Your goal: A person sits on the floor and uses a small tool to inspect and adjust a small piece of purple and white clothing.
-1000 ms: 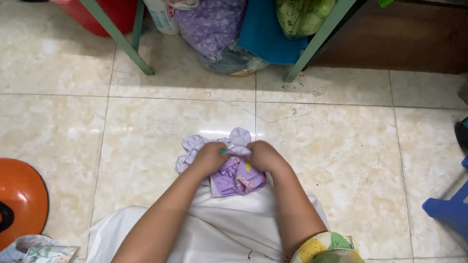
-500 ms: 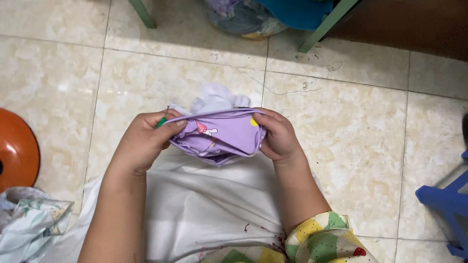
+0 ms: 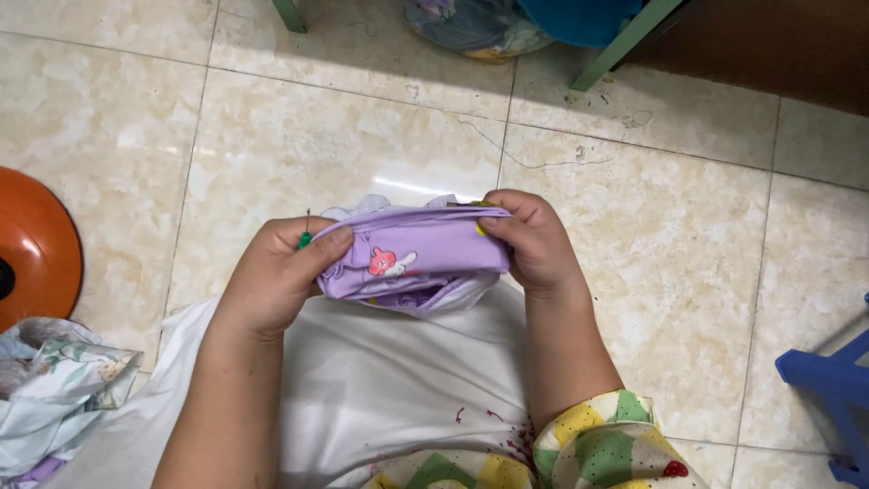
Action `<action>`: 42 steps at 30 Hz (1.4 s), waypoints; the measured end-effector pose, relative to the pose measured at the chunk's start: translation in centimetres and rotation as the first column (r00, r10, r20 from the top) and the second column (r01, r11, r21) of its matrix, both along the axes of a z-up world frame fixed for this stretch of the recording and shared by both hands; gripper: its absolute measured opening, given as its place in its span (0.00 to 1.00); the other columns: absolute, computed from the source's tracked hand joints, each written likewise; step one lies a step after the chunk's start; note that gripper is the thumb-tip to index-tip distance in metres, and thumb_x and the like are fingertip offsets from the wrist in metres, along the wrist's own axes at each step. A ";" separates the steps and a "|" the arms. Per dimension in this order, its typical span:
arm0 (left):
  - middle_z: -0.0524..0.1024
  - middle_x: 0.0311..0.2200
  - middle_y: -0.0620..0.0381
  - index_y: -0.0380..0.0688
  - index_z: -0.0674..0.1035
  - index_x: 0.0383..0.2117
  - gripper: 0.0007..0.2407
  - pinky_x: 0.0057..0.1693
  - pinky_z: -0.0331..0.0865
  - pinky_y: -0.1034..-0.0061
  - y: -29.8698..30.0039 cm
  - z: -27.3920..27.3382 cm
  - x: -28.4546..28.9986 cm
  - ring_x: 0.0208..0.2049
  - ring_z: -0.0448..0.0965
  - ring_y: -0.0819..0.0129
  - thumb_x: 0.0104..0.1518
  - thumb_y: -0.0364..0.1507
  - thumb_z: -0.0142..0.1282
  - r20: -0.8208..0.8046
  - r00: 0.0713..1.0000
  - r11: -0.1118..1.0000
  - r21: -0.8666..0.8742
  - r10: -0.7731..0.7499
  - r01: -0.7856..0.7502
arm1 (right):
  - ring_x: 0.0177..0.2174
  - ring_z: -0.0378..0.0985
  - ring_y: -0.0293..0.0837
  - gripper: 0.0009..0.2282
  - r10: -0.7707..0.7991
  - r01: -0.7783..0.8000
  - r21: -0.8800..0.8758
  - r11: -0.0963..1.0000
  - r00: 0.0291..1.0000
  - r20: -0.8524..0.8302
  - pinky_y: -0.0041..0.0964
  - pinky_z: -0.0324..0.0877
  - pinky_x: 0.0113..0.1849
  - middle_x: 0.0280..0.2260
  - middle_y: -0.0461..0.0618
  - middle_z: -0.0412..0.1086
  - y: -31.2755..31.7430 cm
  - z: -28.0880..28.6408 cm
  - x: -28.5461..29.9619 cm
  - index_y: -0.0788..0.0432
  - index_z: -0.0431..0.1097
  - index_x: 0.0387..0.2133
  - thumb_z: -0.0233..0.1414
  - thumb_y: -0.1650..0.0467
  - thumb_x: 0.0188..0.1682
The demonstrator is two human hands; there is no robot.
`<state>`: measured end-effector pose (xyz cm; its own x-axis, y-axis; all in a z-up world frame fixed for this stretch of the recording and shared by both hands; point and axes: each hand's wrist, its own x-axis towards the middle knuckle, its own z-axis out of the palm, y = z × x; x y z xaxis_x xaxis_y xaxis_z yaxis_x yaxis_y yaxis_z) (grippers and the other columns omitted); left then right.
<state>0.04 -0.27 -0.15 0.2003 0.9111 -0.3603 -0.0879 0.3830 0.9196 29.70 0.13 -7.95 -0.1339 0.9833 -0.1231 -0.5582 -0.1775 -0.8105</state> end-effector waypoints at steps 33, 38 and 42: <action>0.75 0.59 0.43 0.42 0.80 0.55 0.21 0.69 0.58 0.57 2.6 -8.7 6.6 0.63 0.69 0.54 0.52 0.19 0.62 0.089 0.940 0.894 0.352 -0.328 0.278 | 0.32 0.83 0.61 0.10 0.518 -0.348 0.449 0.823 0.784 -0.341 0.54 0.78 0.40 0.29 0.71 0.75 -3.1 -8.9 -0.3 0.80 0.75 0.28 0.59 0.83 0.31; 0.84 0.47 0.55 0.51 0.83 0.51 0.20 0.62 0.67 0.65 1.9 -10.2 7.6 0.54 0.81 0.58 0.47 0.25 0.63 -0.176 0.779 0.763 0.164 -0.601 0.625 | 0.22 0.80 0.60 0.09 0.475 -0.365 0.344 0.865 0.817 -0.327 0.54 0.77 0.36 0.20 0.68 0.71 -3.6 -10.5 2.9 0.80 0.73 0.21 0.59 0.82 0.26; 0.84 0.39 0.40 0.39 0.85 0.44 0.14 0.55 0.70 0.60 1.7 -6.0 1.6 0.46 0.82 0.49 0.50 0.27 0.64 -0.362 0.847 0.866 0.168 -0.389 0.470 | 0.25 0.82 0.56 0.10 0.382 -0.360 0.144 0.922 0.909 -0.170 0.46 0.77 0.35 0.21 0.66 0.72 -0.8 -6.8 5.8 0.77 0.73 0.26 0.58 0.79 0.29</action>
<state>1.66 1.43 -6.10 0.5087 0.8240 -0.2495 0.3338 0.0784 0.9394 35.47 -0.64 -14.75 -0.5018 0.8638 0.0445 -0.6150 -0.3202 -0.7206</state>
